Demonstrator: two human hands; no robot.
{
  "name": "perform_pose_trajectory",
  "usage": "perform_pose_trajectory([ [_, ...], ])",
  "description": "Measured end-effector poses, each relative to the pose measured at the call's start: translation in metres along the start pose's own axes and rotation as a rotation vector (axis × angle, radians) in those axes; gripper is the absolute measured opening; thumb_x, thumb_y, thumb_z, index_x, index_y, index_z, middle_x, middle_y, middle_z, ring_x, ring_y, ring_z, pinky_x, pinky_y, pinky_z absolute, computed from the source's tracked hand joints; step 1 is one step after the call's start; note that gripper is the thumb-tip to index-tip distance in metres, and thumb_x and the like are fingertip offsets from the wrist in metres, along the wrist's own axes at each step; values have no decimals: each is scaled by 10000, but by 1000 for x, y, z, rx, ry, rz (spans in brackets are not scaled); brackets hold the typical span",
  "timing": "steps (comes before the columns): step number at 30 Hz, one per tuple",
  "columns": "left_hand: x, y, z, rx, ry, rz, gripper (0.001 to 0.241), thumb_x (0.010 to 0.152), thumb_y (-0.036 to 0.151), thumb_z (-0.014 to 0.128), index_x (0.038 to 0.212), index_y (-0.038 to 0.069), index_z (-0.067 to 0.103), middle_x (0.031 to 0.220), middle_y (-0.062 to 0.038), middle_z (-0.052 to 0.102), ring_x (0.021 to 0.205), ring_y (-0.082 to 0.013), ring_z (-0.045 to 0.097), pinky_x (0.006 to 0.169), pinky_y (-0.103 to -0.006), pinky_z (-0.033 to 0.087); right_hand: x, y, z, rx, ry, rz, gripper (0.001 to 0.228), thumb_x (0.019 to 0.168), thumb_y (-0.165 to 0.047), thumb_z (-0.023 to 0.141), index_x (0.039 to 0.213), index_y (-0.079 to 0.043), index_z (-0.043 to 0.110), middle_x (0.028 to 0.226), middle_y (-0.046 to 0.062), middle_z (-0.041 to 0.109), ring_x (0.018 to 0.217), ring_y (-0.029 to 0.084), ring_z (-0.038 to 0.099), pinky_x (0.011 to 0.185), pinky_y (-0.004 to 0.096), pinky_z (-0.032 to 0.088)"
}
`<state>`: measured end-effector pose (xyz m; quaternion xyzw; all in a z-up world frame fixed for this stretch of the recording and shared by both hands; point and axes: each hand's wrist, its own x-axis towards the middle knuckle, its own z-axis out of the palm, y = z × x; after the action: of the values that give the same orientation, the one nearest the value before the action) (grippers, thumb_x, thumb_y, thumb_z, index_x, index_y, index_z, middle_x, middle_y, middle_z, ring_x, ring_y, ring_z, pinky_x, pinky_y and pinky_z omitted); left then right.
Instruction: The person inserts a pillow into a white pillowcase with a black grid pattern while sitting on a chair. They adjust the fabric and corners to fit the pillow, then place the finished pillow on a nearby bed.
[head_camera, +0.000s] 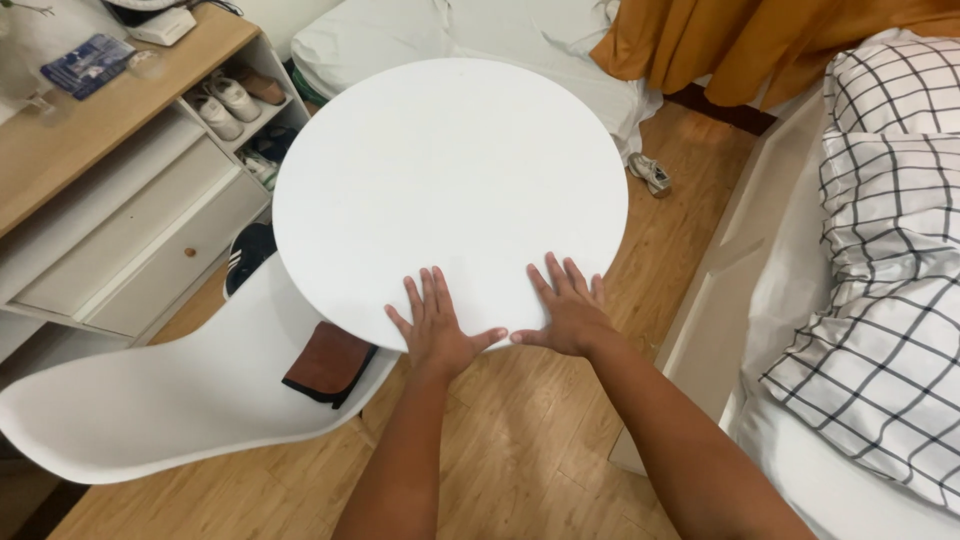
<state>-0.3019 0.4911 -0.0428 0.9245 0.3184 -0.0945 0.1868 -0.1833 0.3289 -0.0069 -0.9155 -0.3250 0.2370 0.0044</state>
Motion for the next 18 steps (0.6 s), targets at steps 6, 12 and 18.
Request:
perform_pose_trajectory([
  [6,-5,4,-2,48,42,-4,1341,631,950,565,1631,234,30,1712,-101,-32,1551,-317,-175,1170,-663,-148,-6,-12,-6,-264,-112,-2,1245,811,-573,764,1638,-230,-101,1709,91,-157,1572,308,-123,1254,591,29],
  [12,-3,5,-2,60,81,-21,1335,622,961,553,1628,246,44,1703,-86,-9,1548,-302,-150,1175,-644,-134,29,3,38,-550,152,-74,823,982,-43,476,1638,-94,-19,1683,251,20,1524,463,107,1141,682,216],
  [18,0,4,3,48,142,-27,1248,648,961,520,1625,285,138,1706,-76,22,1555,-306,-131,1176,-663,-121,36,9,53,-513,340,-133,767,995,-95,478,1617,-58,31,1648,272,120,1492,490,184,1117,705,253],
])
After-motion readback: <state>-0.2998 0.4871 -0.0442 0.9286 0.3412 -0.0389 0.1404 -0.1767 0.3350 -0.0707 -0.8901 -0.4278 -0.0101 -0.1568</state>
